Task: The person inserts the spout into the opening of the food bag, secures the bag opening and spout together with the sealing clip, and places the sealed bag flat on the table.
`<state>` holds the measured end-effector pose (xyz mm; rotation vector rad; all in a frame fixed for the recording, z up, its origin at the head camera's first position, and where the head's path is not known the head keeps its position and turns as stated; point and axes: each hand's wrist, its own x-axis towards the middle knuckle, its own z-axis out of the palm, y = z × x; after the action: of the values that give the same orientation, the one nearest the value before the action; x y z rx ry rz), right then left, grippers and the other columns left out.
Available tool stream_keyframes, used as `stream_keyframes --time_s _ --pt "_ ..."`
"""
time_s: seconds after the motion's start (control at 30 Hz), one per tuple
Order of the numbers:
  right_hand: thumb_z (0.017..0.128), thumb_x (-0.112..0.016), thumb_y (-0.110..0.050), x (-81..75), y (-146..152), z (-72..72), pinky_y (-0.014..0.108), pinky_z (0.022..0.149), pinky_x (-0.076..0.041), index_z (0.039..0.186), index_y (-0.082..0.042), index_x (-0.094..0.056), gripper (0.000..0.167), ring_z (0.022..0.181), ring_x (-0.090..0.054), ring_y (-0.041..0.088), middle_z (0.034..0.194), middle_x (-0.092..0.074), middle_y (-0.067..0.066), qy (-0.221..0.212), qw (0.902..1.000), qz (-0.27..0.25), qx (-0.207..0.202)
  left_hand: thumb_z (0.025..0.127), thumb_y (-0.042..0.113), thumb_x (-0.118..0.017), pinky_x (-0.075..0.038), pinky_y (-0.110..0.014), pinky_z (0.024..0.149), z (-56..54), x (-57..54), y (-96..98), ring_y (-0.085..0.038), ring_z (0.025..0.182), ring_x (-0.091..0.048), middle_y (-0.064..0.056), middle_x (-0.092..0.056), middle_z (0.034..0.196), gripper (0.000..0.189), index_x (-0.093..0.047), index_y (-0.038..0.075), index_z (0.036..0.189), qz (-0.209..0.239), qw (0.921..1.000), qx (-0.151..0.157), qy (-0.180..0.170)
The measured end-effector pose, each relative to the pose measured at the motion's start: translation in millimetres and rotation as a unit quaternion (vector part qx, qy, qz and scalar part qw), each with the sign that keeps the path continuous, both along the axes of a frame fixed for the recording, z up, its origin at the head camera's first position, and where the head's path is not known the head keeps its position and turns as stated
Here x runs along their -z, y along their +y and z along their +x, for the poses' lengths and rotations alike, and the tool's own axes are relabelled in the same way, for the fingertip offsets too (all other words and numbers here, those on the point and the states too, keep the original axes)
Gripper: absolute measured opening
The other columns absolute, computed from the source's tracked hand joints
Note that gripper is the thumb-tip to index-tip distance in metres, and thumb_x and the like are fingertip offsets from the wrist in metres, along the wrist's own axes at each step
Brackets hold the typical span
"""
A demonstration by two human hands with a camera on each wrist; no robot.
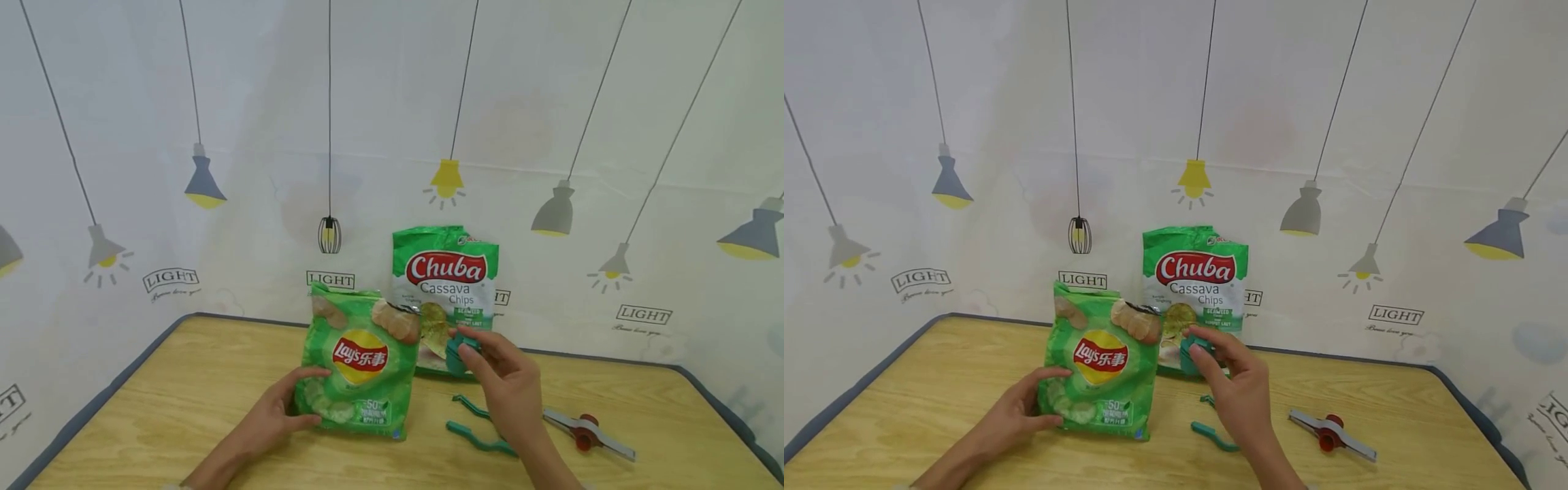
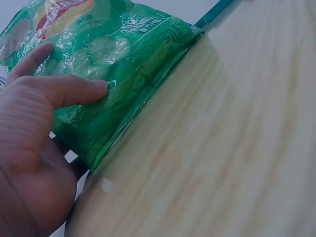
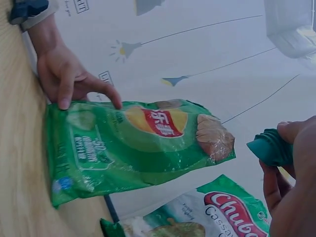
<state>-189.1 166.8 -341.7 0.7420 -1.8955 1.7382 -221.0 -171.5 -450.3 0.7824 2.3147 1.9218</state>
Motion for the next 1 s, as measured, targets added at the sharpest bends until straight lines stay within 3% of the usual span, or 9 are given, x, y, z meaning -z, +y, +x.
stream_keyframes --time_s 0.17,0.4,0.57,0.77,1.0 --pt "0.092 -0.058 0.006 -6.2 -4 -0.4 0.026 0.080 -0.051 0.120 0.005 -0.062 0.028 0.101 -0.063 0.024 0.112 -0.063 0.026 0.009 0.9997 -0.005 -0.022 0.081 0.010 -0.076 -0.030 -0.018 0.101 5.2 0.8 5.0 -0.013 0.127 -0.041 -0.011 -0.039 0.143 0.062 -0.048 0.015 0.136 0.001 0.9992 0.038 -0.011" --pt "0.091 -0.058 0.009 -15.2 -9 0.0 0.027 0.079 -0.052 0.117 0.008 -0.062 0.026 0.101 -0.063 0.027 0.111 -0.064 0.023 0.033 0.9989 -0.021 -0.025 0.082 0.013 -0.075 -0.028 -0.018 0.100 16.7 -0.6 13.2 -0.030 0.132 -0.033 -0.011 -0.037 0.145 0.060 -0.049 0.018 0.135 -0.006 0.9963 0.054 -0.067" --pt "0.091 -0.058 0.008 -27.9 -9 -0.3 0.030 0.082 -0.052 0.117 0.010 -0.061 0.026 0.104 -0.063 0.028 0.112 -0.064 0.023 0.035 0.9984 -0.030 -0.033 0.083 0.013 -0.074 -0.030 -0.019 0.099 21.2 -1.7 18.0 -0.032 0.131 -0.035 -0.012 -0.037 0.146 0.058 -0.049 0.019 0.136 -0.006 0.9937 0.072 -0.085" --pt "0.092 -0.059 0.005 -30.5 -13 -4.4 0.031 0.082 -0.052 0.118 0.009 -0.061 0.026 0.104 -0.062 0.028 0.115 -0.063 0.024 0.016 0.9983 -0.028 -0.049 0.083 0.010 -0.073 -0.034 -0.023 0.099 24.6 -3.2 22.8 -0.031 0.128 -0.040 -0.015 -0.038 0.144 0.058 -0.049 0.017 0.135 -0.002 0.9931 0.090 -0.075" --pt "0.091 -0.060 0.005 -27.4 -17 -10.8 0.031 0.084 -0.051 0.117 0.012 -0.060 0.027 0.106 -0.061 0.027 0.116 -0.061 0.027 0.016 0.9978 -0.019 -0.061 0.083 0.013 -0.074 -0.031 -0.020 0.100 23.6 -7.1 26.2 -0.032 0.130 -0.036 -0.012 -0.038 0.144 0.057 -0.050 0.018 0.134 -0.008 0.9943 0.081 -0.069"
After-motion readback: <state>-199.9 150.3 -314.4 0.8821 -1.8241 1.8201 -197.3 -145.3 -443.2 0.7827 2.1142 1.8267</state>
